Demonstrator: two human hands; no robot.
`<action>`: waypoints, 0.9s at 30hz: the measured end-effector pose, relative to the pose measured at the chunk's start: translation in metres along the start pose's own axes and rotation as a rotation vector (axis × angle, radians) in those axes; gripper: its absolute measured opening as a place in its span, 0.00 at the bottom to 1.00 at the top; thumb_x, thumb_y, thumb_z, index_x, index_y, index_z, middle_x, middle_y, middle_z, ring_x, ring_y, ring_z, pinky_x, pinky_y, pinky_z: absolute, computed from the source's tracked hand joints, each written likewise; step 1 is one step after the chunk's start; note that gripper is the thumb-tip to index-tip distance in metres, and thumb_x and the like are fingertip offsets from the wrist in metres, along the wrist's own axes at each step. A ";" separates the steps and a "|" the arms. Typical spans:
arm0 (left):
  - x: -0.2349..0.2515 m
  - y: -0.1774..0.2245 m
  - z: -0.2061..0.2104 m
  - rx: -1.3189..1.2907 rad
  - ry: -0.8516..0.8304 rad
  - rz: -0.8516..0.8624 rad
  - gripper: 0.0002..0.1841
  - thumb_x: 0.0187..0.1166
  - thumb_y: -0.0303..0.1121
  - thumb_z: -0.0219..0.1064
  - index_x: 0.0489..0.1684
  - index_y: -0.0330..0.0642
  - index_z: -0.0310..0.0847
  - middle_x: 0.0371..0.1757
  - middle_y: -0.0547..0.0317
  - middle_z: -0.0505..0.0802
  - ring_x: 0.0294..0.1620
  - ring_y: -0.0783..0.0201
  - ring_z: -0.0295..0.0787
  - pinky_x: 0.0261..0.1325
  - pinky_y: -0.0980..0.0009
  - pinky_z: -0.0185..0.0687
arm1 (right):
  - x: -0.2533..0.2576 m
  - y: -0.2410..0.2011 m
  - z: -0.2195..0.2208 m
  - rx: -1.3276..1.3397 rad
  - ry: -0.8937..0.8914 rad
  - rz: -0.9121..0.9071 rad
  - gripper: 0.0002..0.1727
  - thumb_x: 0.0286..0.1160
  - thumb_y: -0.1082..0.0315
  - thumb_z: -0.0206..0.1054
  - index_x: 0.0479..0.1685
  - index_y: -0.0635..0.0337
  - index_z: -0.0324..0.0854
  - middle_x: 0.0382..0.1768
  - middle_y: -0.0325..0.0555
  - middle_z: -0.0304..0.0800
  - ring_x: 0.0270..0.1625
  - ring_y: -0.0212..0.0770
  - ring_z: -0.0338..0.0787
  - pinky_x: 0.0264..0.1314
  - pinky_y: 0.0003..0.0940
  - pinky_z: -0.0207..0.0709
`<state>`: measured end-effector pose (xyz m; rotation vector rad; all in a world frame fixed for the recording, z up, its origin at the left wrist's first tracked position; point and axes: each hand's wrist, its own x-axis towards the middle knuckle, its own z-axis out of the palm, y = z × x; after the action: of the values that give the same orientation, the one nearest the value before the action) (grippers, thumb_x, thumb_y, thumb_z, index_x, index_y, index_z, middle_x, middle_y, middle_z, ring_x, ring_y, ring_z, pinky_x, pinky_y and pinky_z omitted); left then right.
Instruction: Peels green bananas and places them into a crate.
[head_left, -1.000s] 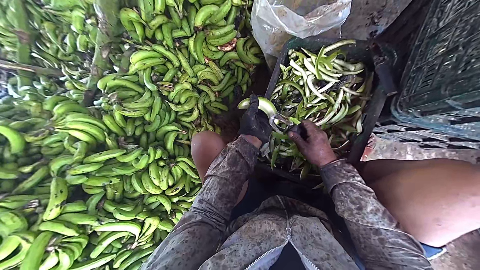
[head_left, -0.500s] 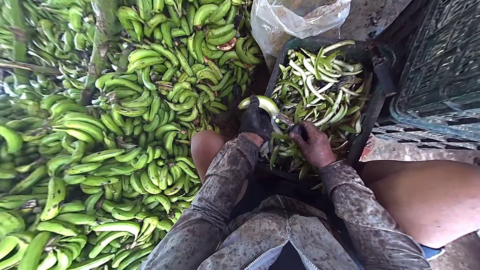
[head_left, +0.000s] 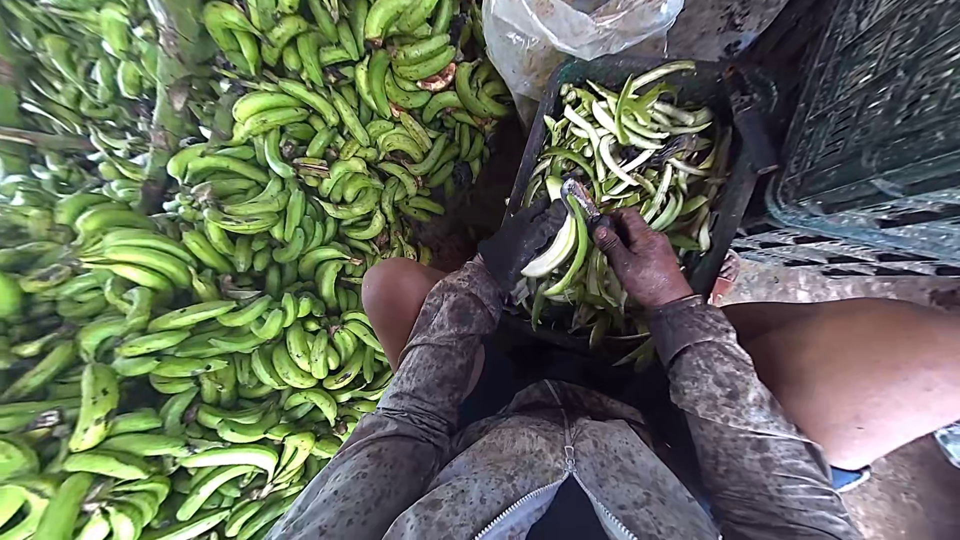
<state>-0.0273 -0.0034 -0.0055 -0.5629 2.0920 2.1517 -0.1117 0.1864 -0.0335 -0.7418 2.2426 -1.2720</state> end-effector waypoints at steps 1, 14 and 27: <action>-0.001 0.005 -0.006 0.099 -0.122 -0.004 0.26 0.92 0.40 0.50 0.84 0.34 0.64 0.67 0.49 0.86 0.63 0.73 0.85 0.70 0.73 0.80 | 0.002 0.000 -0.007 0.004 -0.026 0.016 0.22 0.90 0.51 0.59 0.64 0.62 0.79 0.44 0.54 0.90 0.44 0.46 0.91 0.53 0.51 0.83; 0.002 0.003 0.007 0.516 -0.571 -0.112 0.35 0.74 0.35 0.77 0.83 0.43 0.70 0.70 0.48 0.87 0.65 0.62 0.86 0.71 0.60 0.81 | 0.007 0.015 -0.031 -0.253 0.056 0.298 0.30 0.91 0.45 0.55 0.67 0.66 0.81 0.56 0.69 0.89 0.62 0.69 0.89 0.67 0.73 0.74; 0.023 0.010 -0.004 -1.130 0.463 -0.177 0.27 0.89 0.61 0.44 0.52 0.46 0.75 0.37 0.55 0.87 0.36 0.61 0.88 0.39 0.64 0.89 | -0.008 0.015 0.022 -0.040 0.019 -0.286 0.24 0.77 0.54 0.73 0.58 0.68 0.85 0.56 0.62 0.90 0.61 0.57 0.89 0.71 0.57 0.79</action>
<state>-0.0508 -0.0122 -0.0032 -1.3369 0.6262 3.1142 -0.0954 0.1837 -0.0564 -1.1012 2.2417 -1.3696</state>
